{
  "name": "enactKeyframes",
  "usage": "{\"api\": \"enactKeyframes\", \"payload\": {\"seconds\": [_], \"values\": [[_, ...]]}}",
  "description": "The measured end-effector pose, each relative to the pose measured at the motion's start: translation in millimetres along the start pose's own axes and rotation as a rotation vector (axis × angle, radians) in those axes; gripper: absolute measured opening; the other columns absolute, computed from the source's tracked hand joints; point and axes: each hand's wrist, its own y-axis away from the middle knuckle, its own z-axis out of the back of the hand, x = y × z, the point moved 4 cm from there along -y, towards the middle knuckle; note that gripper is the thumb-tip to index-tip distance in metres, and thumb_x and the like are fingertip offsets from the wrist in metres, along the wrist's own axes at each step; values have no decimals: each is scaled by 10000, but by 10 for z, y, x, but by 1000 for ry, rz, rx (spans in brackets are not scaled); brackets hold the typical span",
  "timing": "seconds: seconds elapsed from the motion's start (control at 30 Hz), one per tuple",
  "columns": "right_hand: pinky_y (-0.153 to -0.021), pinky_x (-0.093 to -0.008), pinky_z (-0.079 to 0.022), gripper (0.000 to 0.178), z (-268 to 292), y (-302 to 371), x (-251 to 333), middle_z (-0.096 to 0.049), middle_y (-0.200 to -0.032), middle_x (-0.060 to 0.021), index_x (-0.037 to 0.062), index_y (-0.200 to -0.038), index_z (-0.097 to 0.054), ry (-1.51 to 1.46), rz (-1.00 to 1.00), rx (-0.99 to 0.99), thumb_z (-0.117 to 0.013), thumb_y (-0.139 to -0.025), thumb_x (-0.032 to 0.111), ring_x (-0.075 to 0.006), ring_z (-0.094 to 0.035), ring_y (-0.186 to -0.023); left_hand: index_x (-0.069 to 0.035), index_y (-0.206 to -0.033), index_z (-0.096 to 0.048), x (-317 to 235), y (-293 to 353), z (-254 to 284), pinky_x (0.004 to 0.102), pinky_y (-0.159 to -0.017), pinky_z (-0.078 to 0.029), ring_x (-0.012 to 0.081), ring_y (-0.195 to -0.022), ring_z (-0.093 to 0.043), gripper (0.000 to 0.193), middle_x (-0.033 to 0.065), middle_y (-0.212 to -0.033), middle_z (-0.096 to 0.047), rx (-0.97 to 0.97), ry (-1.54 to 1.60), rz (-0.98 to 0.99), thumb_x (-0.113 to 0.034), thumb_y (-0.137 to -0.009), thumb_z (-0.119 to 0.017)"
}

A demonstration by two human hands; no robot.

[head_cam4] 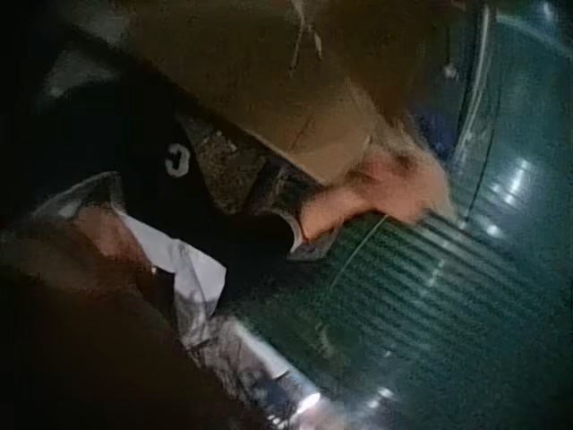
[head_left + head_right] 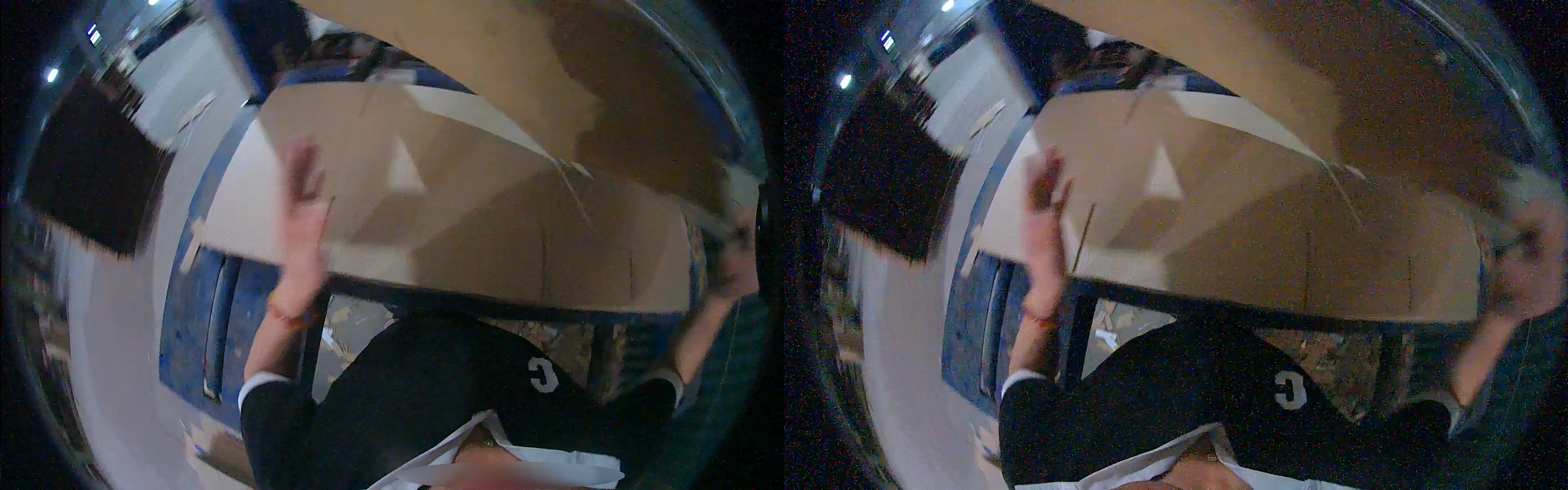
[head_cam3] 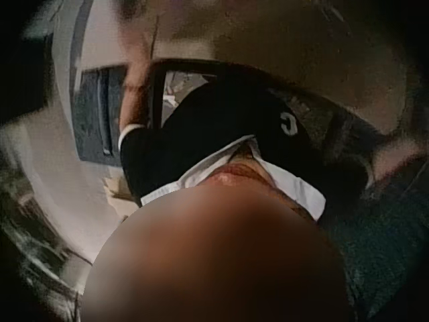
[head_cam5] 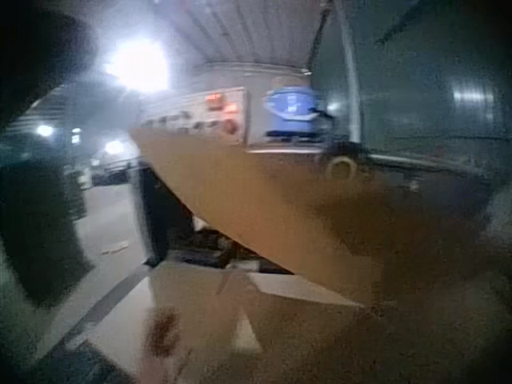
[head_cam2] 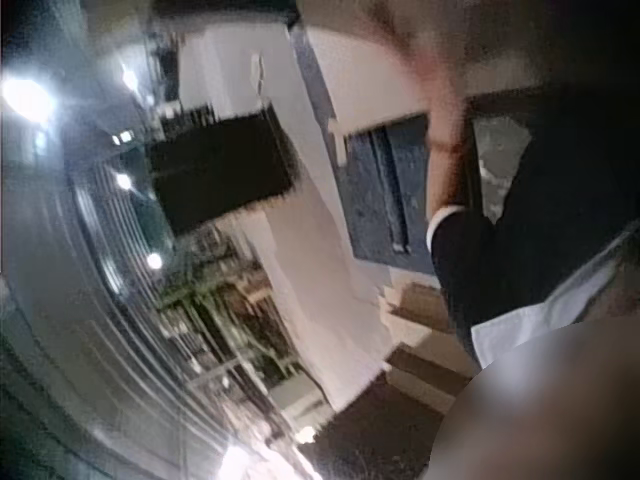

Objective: The person folds flat cardboard sheets along pre-scored lines on a workbench, then stacks the folded pieces. The person then uses a broom to sweep debris from the workbench.

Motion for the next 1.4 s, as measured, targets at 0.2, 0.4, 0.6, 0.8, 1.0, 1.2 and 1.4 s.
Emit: {"api": "enactKeyframes", "payload": {"seconds": [0.2,0.4,0.6,0.8,1.0,1.2,1.4], "values": [[-576,-431,-444,553,905,1281,830,-540,-900,-178,-2,-926,-501,-508,-123,95,-379,-880,535,-351,-533,-719,-51,-1354,-320,44,-98,974,530,-1044,-204,369,-1290,-270,892,201,-1390,-304,-397,568,426,-736,-791,-217],[-1023,-504,-236,730,1061,2797,204,-256,-1409,-188,-11,-1347,-211,-478,-1727,-998,-375,-882,527,-325,-281,-1281,-54,-1356,-309,66,537,1289,530,-1042,-207,364,-1276,-285,843,195,-1380,-317,-557,60,398,-692,-807,-273],[-959,-454,-359,712,482,4137,-769,-349,-1341,-157,61,-1332,-296,-893,-2068,-690,-624,-792,389,-286,-480,-1105,-58,-1359,-299,-31,711,1367,530,-1040,-210,358,-1262,-301,799,190,-1370,-331,-669,-105,392,-648,-822,-329],[-967,-370,-361,541,174,3997,-1038,-480,-1246,-88,63,-1288,-390,-1117,-1844,-340,-599,-816,221,-224,-488,-1101,-61,-1362,-288,-216,597,1483,530,-1038,-213,353,-1248,-316,762,184,-1360,-345,-843,19,397,-604,-837,-385],[-924,-321,-360,489,449,2908,-285,-494,-1198,-93,17,-1242,-416,-575,-1627,-31,-561,-776,34,-201,-464,-1102,40,-1252,-408,-92,99,1518,435,-989,-327,274,-1165,-426,571,156,-1276,-440,-673,289,493,-396,-889,-475],[-877,-319,-419,304,288,2266,776,-604,-1041,-97,56,-896,-597,-622,-1165,389,-602,-630,-92,-198,-564,-984,67,-1187,-471,241,-275,1492,381,-927,-395,236,-1088,-495,474,153,-1220,-497,-285,-65,517,-259,-853,-556],[-993,-446,-344,409,73,2059,1227,-538,-1217,-104,101,-1016,-609,-684,-541,855,-627,-636,-50,-319,-484,-1145,19,-1116,-556,-65,108,742,363,-923,-401,248,-1091,-496,292,148,-1180,-533,83,-592,118,-63,-844,-490]]}}
